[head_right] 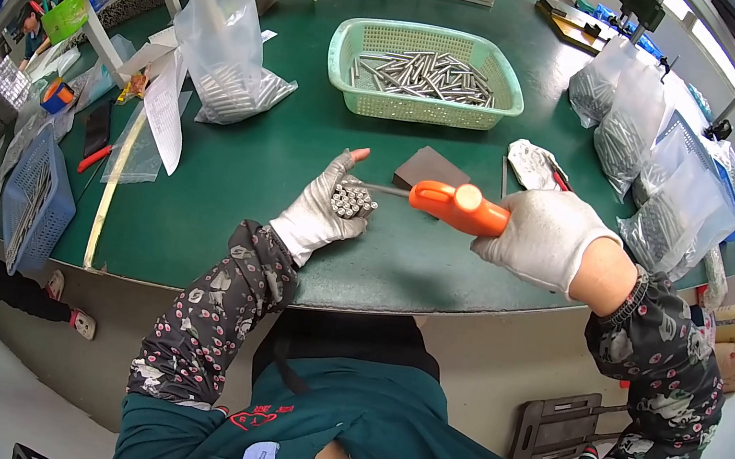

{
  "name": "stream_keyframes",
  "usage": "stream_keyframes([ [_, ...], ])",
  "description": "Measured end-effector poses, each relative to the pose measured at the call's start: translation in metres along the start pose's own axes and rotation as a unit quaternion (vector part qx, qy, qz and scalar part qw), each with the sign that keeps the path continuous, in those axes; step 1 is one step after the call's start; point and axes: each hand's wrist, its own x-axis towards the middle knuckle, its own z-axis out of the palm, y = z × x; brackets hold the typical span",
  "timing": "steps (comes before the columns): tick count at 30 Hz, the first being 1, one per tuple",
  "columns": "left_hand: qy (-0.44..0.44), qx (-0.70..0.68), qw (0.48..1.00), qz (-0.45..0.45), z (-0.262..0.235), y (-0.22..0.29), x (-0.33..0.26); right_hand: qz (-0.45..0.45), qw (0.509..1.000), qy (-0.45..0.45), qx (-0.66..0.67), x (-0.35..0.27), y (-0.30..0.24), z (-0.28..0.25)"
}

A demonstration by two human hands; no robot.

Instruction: Arranging and aligning small metal pins into a circular bundle or holder on a workbench.

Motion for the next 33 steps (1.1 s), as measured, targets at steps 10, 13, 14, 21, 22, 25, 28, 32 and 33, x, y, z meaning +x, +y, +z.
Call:
stream_keyframes([
  [10,0.009,0.066,0.998,0.014,-0.001,0.000,-0.001,-0.002,1.000,0.001,0.019,-0.003,0.003,0.001],
  [13,0.011,0.054,0.998,0.022,-0.001,0.003,0.001,0.015,1.000,0.001,-0.003,-0.003,0.004,-0.002],
  [14,0.003,0.040,0.999,0.009,-0.001,0.003,0.001,0.015,1.000,0.002,-0.003,-0.004,0.005,-0.001],
  [21,-0.018,0.017,1.000,0.016,-0.002,-0.001,0.003,0.002,1.000,-0.013,0.023,-0.013,0.014,0.004],
  [22,-0.019,0.017,1.000,0.015,-0.001,0.000,0.002,0.003,1.000,-0.013,0.024,-0.014,0.016,0.005],
  [25,-0.006,0.032,0.999,0.019,-0.001,0.002,0.000,-0.008,0.999,-0.014,0.030,-0.017,0.018,0.006],
  [28,-0.001,0.019,0.999,0.031,-0.002,-0.005,0.002,0.001,0.999,-0.010,0.030,-0.019,0.018,0.006],
  [32,-0.011,0.007,1.000,0.018,-0.002,-0.004,0.002,0.001,0.999,-0.019,0.035,-0.018,0.019,0.008],
  [33,-0.006,-0.003,1.000,0.029,-0.001,-0.004,0.001,-0.019,0.999,-0.009,0.035,-0.019,0.020,0.013],
])
